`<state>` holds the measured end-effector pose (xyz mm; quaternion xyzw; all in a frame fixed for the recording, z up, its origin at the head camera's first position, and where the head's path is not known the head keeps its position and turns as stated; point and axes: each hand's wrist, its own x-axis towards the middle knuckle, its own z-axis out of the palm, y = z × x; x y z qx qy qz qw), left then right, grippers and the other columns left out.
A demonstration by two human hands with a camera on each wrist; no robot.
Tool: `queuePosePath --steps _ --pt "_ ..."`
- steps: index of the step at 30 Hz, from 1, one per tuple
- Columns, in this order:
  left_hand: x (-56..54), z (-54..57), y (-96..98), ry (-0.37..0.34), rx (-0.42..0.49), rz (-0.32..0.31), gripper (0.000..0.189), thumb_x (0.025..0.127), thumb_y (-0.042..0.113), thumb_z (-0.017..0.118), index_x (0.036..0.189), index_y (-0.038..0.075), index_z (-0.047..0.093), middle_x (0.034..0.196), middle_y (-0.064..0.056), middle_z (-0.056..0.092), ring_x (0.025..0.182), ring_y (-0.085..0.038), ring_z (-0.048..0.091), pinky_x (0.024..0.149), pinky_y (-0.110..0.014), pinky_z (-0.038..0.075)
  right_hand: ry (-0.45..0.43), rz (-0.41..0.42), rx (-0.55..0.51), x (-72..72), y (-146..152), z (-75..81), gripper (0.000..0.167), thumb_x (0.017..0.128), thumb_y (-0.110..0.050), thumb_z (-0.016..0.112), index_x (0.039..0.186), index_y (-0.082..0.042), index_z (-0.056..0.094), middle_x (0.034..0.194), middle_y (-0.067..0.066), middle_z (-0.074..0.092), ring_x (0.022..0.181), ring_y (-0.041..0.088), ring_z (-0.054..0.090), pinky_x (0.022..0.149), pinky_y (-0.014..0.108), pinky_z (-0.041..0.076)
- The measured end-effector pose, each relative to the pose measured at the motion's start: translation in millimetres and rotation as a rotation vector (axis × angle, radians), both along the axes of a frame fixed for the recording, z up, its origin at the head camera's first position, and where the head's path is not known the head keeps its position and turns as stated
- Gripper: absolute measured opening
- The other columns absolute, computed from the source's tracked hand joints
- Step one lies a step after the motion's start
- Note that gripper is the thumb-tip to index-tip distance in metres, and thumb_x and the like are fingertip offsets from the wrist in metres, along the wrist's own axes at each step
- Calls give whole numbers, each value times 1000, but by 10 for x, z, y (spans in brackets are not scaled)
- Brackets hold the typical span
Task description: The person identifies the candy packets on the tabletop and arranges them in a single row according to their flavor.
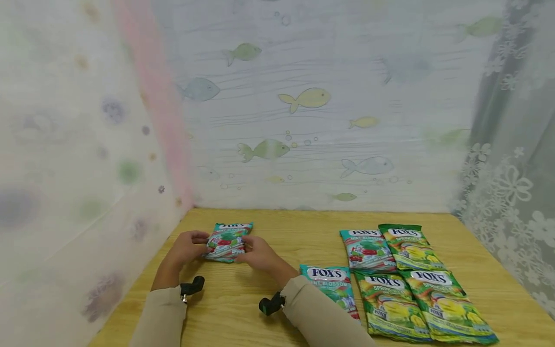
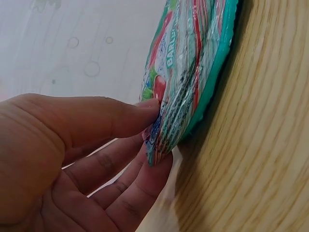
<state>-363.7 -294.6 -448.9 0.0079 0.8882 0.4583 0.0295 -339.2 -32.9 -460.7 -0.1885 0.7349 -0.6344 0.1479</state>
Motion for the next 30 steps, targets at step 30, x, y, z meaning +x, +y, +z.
queuePosePath --steps 30 --pt "2 -24 -181 -44 6 101 50 96 16 72 137 -10 60 135 -32 61 113 -38 67 87 -43 61 -52 37 16 -4 -207 -84 83 96 -15 71 163 -1 25 165 14 37 152 30 38 118 49 41"
